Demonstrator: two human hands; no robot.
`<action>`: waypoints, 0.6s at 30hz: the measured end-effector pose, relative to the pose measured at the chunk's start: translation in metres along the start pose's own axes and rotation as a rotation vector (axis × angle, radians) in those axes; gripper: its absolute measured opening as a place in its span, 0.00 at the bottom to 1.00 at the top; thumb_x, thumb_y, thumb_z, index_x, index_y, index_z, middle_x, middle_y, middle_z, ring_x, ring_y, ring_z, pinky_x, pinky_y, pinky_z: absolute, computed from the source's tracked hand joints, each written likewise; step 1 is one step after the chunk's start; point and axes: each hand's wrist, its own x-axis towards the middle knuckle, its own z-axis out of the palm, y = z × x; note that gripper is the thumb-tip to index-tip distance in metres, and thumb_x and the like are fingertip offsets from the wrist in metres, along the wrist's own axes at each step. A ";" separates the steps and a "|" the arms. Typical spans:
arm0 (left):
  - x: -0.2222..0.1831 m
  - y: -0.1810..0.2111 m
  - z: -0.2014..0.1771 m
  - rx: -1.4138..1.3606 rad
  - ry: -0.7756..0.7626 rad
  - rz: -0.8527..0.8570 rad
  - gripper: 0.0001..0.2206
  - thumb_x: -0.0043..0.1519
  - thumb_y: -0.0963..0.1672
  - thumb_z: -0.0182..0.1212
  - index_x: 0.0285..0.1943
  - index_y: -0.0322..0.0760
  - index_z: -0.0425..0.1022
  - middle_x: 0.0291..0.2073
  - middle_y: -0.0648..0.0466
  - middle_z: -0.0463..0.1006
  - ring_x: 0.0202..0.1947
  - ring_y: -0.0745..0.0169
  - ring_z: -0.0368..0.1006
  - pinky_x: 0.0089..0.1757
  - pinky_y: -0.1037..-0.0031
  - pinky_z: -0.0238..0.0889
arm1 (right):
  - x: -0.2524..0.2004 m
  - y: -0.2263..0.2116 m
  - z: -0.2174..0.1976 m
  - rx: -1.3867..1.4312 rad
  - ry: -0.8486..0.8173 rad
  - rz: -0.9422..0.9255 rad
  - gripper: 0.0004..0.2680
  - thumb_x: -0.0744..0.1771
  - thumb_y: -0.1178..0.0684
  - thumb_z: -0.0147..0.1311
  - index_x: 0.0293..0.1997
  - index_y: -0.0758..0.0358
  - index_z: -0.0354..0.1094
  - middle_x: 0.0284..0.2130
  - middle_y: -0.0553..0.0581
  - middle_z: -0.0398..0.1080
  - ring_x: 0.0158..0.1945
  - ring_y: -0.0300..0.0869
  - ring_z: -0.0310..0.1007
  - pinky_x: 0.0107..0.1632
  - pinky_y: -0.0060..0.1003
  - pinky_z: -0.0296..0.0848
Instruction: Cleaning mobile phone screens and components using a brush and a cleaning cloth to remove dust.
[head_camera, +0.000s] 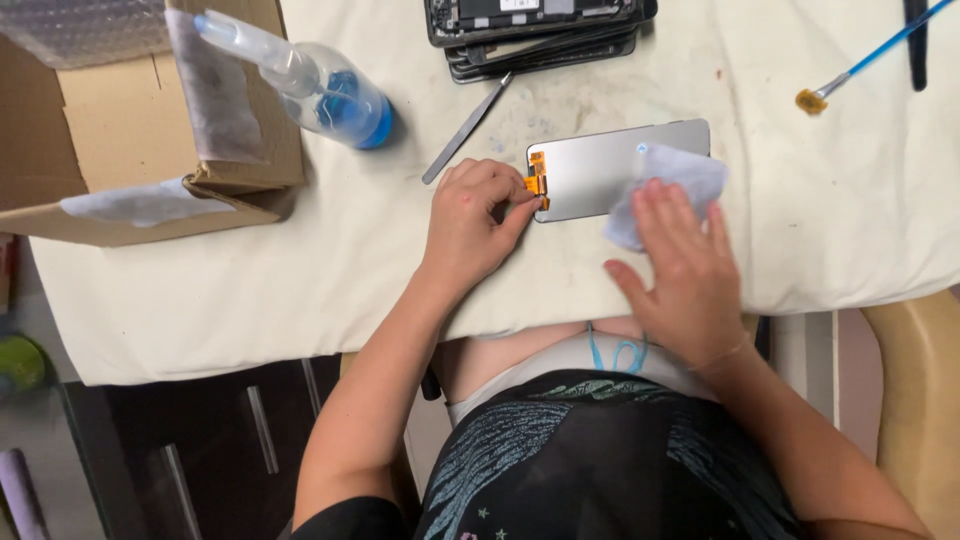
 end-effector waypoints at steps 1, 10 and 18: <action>0.002 0.000 0.001 -0.001 0.003 0.011 0.03 0.54 0.41 0.74 0.32 0.39 0.83 0.32 0.54 0.81 0.37 0.55 0.75 0.45 0.68 0.65 | 0.005 0.012 0.000 -0.006 0.010 0.000 0.27 0.70 0.36 0.51 0.74 0.67 0.61 0.70 0.68 0.62 0.74 0.58 0.57 0.72 0.63 0.47; -0.005 -0.005 0.005 0.010 0.008 0.019 0.04 0.55 0.43 0.74 0.32 0.44 0.82 0.32 0.58 0.80 0.37 0.56 0.75 0.45 0.69 0.65 | 0.065 -0.036 0.044 0.152 0.071 -0.093 0.30 0.68 0.33 0.57 0.72 0.66 0.60 0.70 0.66 0.61 0.75 0.57 0.55 0.74 0.57 0.46; 0.000 0.002 0.001 -0.001 -0.007 -0.026 0.03 0.55 0.41 0.74 0.32 0.40 0.83 0.32 0.55 0.81 0.36 0.55 0.75 0.46 0.67 0.64 | 0.032 0.032 0.004 -0.003 0.105 0.074 0.24 0.71 0.45 0.53 0.73 0.73 0.62 0.69 0.73 0.62 0.73 0.61 0.56 0.73 0.52 0.50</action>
